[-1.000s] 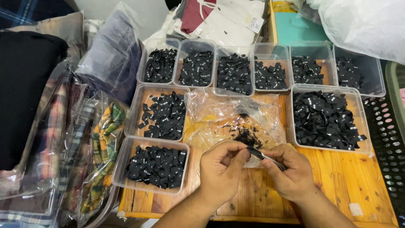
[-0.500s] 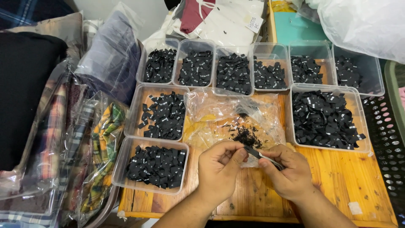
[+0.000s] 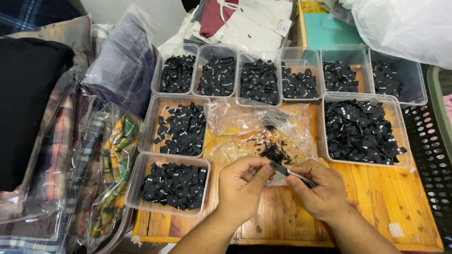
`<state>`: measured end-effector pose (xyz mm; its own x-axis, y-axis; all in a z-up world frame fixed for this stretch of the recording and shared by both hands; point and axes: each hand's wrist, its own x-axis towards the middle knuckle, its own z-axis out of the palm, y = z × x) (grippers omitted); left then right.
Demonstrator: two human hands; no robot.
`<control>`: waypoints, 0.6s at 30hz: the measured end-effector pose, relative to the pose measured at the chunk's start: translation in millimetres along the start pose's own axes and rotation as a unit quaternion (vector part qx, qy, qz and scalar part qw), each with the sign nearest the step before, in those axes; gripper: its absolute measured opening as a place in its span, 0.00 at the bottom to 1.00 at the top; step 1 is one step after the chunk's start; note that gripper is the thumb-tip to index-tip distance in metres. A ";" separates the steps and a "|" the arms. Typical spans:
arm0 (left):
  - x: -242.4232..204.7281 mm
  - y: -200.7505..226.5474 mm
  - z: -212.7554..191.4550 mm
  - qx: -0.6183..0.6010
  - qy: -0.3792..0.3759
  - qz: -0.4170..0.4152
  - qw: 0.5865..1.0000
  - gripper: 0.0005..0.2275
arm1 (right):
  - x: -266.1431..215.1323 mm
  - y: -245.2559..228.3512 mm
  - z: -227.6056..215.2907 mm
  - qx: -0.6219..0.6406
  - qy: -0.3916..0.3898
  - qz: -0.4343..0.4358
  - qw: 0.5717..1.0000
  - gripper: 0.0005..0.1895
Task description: The person repeatedly picks small black fabric tags from a plastic bag and cuts them with scissors. The cut pieces are placed into clear plastic containers arranged on a wooden table.
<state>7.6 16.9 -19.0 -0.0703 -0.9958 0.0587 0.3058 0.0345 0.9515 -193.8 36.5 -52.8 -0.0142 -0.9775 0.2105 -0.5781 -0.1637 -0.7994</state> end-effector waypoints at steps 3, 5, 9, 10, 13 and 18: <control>-0.1 0.4 0.1 -0.014 -0.018 0.016 1.000 0.03 | -0.2 -0.6 -0.2 -0.001 0.001 -0.001 1.000 0.13; 0.0 1.2 -0.1 -0.010 -0.019 0.015 1.000 0.02 | -0.6 2.0 0.3 -0.003 0.002 -0.005 1.000 0.13; 0.3 3.3 -0.2 -0.002 -0.017 0.010 1.000 0.02 | -0.1 0.4 0.5 0.013 0.010 -0.036 0.999 0.12; 0.4 2.4 -0.9 -0.002 -0.017 0.010 1.000 0.02 | -0.2 -0.3 0.8 0.013 0.009 -0.035 0.999 0.12; 0.8 0.1 -2.9 -0.005 -0.025 0.004 1.000 0.02 | 0.1 -1.3 1.2 0.019 0.013 -0.039 0.999 0.12; 2.6 4.9 -3.6 -0.012 -0.028 -0.029 0.999 0.03 | -0.4 1.7 2.0 -0.016 0.005 -0.013 1.000 0.14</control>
<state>12.3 14.2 -15.2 -0.1407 -0.9899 0.0203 0.3228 -0.0264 0.9461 -193.2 36.3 -55.4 -0.0065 -0.9714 0.2375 -0.6048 -0.1854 -0.7745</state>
